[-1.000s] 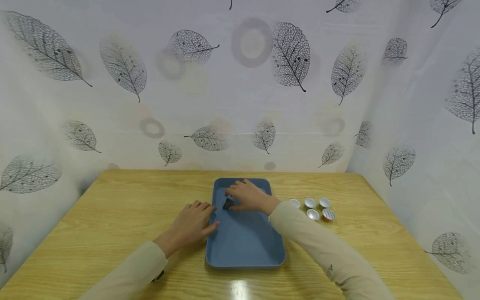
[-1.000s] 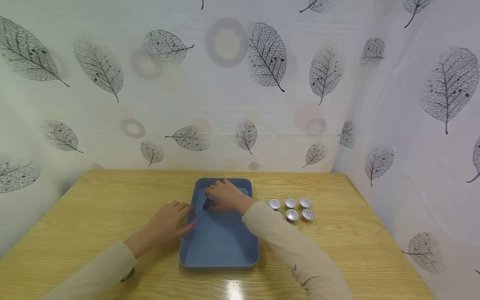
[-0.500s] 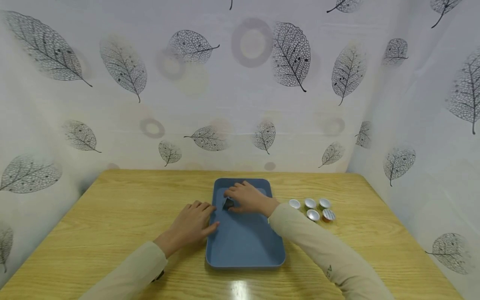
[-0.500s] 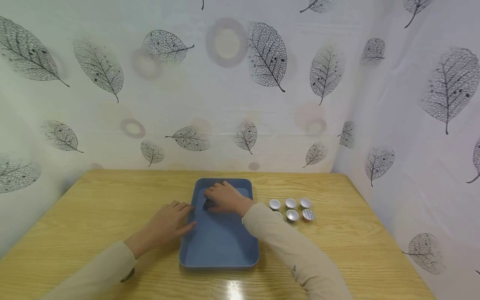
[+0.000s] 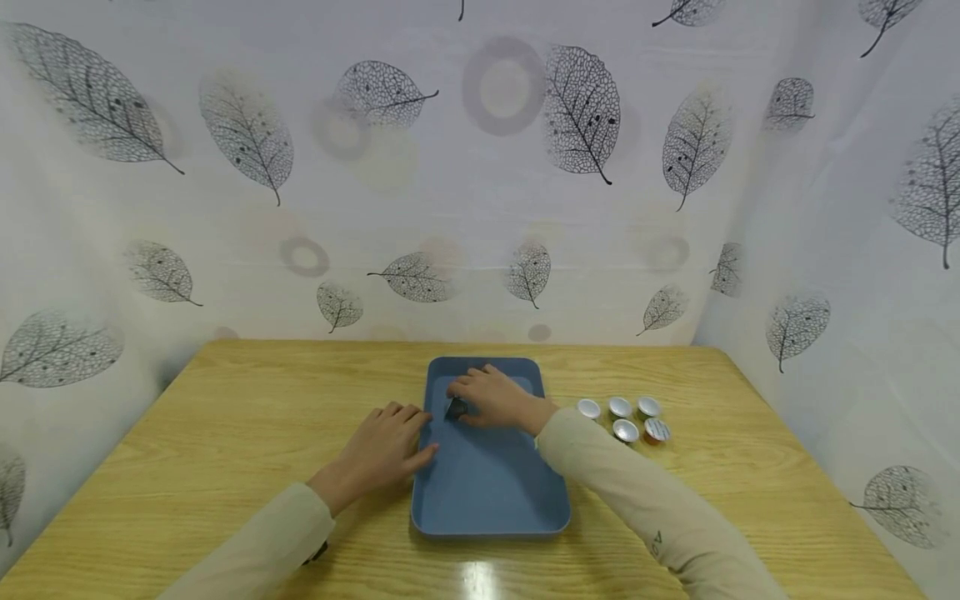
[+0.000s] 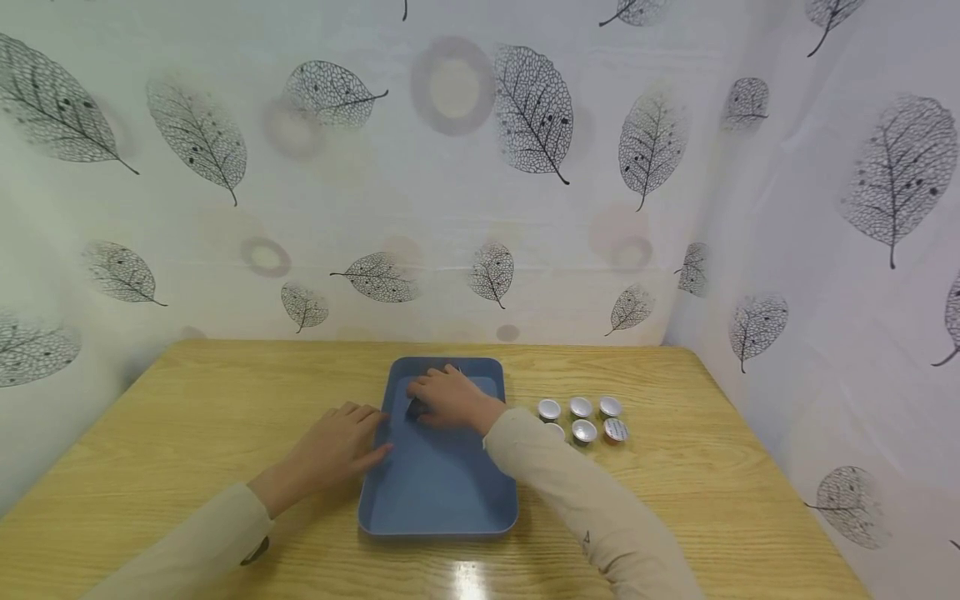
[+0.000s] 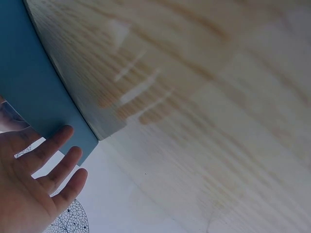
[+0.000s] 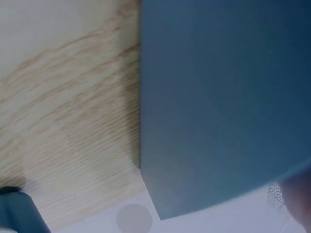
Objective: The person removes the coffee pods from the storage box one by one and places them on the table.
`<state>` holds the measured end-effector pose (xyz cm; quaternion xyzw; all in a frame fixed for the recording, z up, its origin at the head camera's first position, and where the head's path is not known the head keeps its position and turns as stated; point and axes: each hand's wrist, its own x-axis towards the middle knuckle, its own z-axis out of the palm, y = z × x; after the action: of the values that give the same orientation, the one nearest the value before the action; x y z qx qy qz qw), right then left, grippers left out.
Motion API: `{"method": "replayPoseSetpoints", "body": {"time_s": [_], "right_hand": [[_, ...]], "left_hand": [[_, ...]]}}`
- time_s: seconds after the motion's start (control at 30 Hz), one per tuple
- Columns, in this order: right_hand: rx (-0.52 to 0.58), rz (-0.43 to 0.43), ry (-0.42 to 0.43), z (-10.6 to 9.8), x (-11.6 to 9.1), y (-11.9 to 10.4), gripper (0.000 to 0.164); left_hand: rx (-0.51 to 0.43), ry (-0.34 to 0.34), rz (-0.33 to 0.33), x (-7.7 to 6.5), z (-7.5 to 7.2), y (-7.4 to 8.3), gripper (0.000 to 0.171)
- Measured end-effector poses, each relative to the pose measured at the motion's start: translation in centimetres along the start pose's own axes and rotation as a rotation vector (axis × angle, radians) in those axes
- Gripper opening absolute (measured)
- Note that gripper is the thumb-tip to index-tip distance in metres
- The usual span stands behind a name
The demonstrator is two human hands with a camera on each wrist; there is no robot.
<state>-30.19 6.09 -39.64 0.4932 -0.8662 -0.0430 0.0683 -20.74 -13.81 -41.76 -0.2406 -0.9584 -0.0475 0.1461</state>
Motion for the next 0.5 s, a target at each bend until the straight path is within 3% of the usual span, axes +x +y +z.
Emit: {"method": "replayPoseSetpoints", "body": {"time_s": [0.5], "right_hand": [[0.014, -0.01, 0.006, 0.36, 0.01, -0.04, 0.032]], "left_hand": [[-0.006, 0.002, -0.001, 0.02, 0.05, -0.01, 0.047]]}}
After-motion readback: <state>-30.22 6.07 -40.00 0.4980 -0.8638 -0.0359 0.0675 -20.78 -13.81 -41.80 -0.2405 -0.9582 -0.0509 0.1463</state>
